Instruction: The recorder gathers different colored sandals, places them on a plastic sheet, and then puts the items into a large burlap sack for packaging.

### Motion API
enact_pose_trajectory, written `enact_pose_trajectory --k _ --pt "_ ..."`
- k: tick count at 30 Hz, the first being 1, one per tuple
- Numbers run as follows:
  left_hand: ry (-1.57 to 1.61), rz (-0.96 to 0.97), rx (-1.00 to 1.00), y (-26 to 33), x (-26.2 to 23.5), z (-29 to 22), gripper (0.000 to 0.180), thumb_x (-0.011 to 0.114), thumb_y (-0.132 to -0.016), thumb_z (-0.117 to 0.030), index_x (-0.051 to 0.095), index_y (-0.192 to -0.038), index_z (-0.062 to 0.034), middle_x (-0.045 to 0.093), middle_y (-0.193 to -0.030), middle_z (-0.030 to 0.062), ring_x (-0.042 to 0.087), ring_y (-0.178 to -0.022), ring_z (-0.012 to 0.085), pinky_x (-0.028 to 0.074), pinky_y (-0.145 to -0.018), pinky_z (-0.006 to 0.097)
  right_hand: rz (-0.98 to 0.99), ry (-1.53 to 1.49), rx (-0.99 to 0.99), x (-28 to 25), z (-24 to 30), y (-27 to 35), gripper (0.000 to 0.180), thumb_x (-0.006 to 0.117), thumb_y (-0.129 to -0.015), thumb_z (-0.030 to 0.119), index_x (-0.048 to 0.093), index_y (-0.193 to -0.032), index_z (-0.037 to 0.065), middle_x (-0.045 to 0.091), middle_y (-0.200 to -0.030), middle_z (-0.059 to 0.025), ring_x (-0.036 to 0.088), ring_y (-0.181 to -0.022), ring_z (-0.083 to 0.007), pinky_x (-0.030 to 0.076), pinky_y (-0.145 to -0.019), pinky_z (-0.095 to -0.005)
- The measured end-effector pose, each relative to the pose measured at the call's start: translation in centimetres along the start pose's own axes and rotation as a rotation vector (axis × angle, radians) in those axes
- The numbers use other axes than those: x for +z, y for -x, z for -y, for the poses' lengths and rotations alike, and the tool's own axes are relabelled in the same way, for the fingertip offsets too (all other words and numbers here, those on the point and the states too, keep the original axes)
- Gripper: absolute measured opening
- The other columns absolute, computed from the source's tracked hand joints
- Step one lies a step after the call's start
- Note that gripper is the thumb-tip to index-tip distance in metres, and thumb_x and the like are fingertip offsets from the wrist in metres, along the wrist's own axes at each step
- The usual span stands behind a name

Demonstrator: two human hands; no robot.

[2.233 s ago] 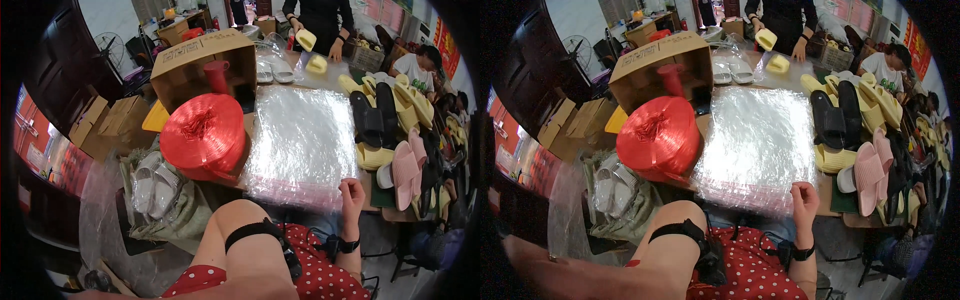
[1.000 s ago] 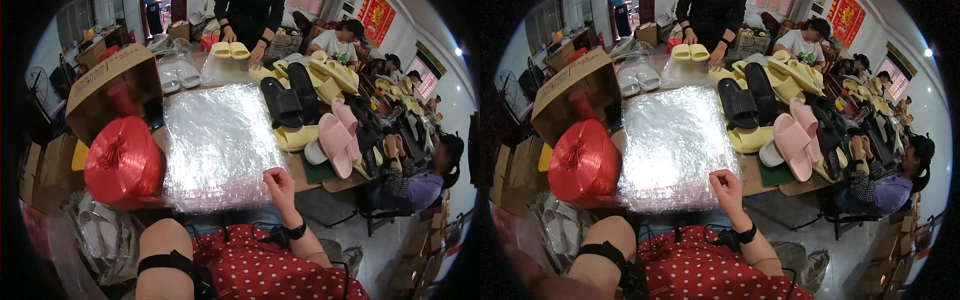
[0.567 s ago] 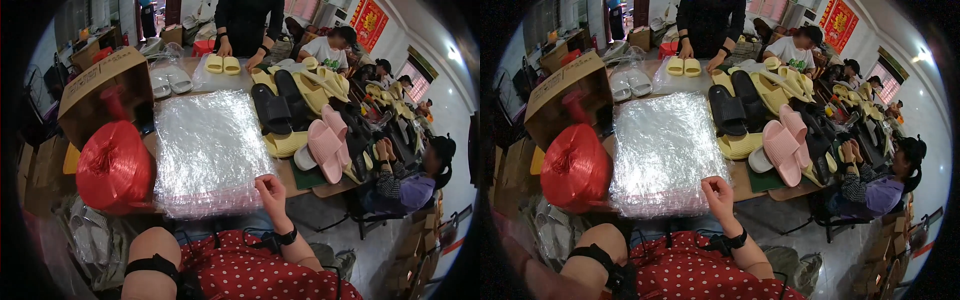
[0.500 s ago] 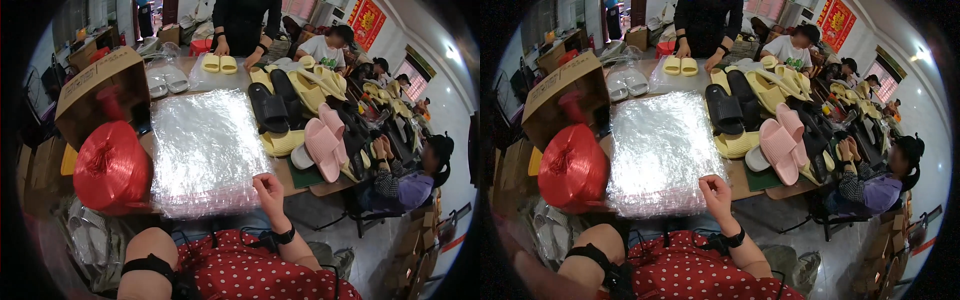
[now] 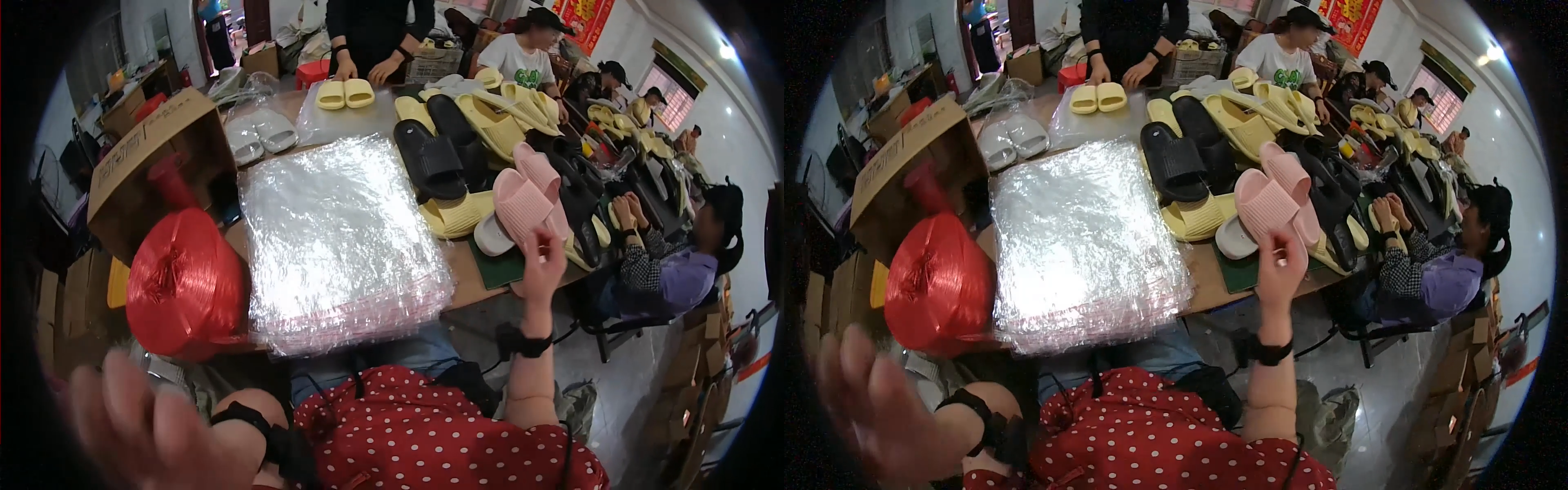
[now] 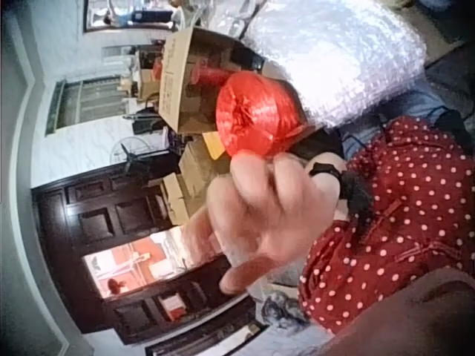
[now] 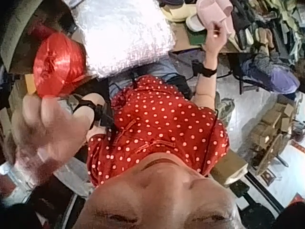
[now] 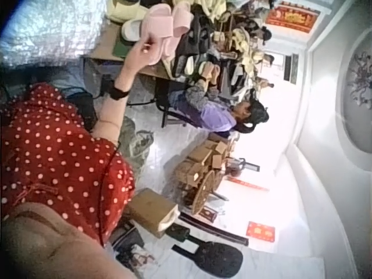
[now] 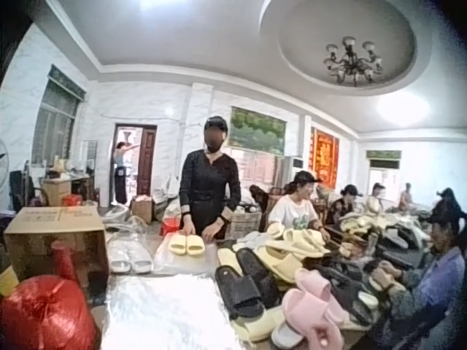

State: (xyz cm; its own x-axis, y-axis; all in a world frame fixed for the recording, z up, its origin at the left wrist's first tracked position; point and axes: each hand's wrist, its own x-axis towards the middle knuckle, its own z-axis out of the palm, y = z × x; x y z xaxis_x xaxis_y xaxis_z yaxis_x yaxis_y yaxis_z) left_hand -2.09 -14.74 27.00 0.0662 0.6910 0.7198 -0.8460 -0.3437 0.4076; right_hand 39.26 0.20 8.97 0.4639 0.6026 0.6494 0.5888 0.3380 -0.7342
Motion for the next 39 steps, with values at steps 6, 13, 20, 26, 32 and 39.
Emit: enact_pose_trajectory --k 6,13,20,26,32,39 --pt "-0.478 -0.410 -0.051 1.2 -8.9 7.0 0.013 0.046 -0.093 -0.009 0.054 -0.090 0.0006 0.050 -0.079 0.0046 0.043 -0.067 0.0156 0.031 -0.054 0.024 0.062 0.575 -0.116 -4.1 -9.2 -6.5 0.033 0.069 -0.080 0.011 0.062 -0.110 0.002 0.059 -0.104 -0.0156 0.057 -0.095 -0.0301 0.046 -0.085 -0.0378" --pt "-1.901 0.280 -0.551 3.8 -16.4 12.9 0.054 0.073 -0.082 -0.030 0.056 -0.126 -0.0041 0.054 -0.129 0.0209 0.049 -0.120 0.0364 0.043 -0.097 0.041 0.497 0.362 -0.067 -1.4 -15.4 -14.0 0.039 0.053 -0.081 0.000 0.056 -0.120 0.001 0.053 -0.121 -0.0251 0.051 -0.111 -0.0433 0.043 -0.093 -0.0438" --pt "-1.881 0.403 -0.551 5.7 -20.4 15.2 0.066 0.074 -0.077 -0.042 0.055 -0.131 -0.0078 0.041 -0.144 0.0269 0.034 -0.134 0.0481 0.031 -0.110 0.050 0.294 0.566 -0.208 1.2 -14.0 -13.5 0.034 0.044 -0.082 -0.002 0.061 -0.111 -0.002 0.057 -0.113 -0.0278 0.051 -0.111 -0.0459 0.043 -0.093 -0.0459" --pt "-1.927 0.397 -0.527 6.7 -22.5 15.5 0.075 0.072 -0.074 -0.053 0.055 -0.132 -0.0091 0.045 -0.140 0.0284 0.039 -0.130 0.0498 0.033 -0.107 0.051 0.126 -0.390 0.067 3.7 -10.2 -11.6 0.030 0.046 -0.095 0.009 0.056 -0.120 -0.005 0.061 -0.116 -0.0154 0.057 -0.111 -0.0264 0.045 -0.094 -0.0351" --pt "-1.934 0.358 -0.550 7.6 -22.9 15.2 0.076 0.070 -0.075 -0.057 0.054 -0.134 -0.0112 0.042 -0.144 0.0250 0.036 -0.134 0.0463 0.030 -0.109 0.049 0.559 -1.049 0.598 9.9 8.0 -2.4 0.040 0.040 -0.101 0.024 0.051 -0.129 -0.001 0.058 -0.125 -0.0116 0.056 -0.114 -0.0238 0.045 -0.096 -0.0358" --pt "-1.946 0.388 -0.416 7.9 -23.5 15.6 0.071 0.069 -0.078 -0.054 0.056 -0.130 -0.0069 0.049 -0.138 0.0188 0.039 -0.131 0.0417 0.031 -0.109 0.048 0.863 -0.143 -0.168 18.0 9.8 4.3 0.030 0.056 -0.090 0.018 0.055 -0.110 -0.004 0.056 -0.109 -0.0267 0.057 -0.102 -0.0404 0.045 -0.089 -0.0434"
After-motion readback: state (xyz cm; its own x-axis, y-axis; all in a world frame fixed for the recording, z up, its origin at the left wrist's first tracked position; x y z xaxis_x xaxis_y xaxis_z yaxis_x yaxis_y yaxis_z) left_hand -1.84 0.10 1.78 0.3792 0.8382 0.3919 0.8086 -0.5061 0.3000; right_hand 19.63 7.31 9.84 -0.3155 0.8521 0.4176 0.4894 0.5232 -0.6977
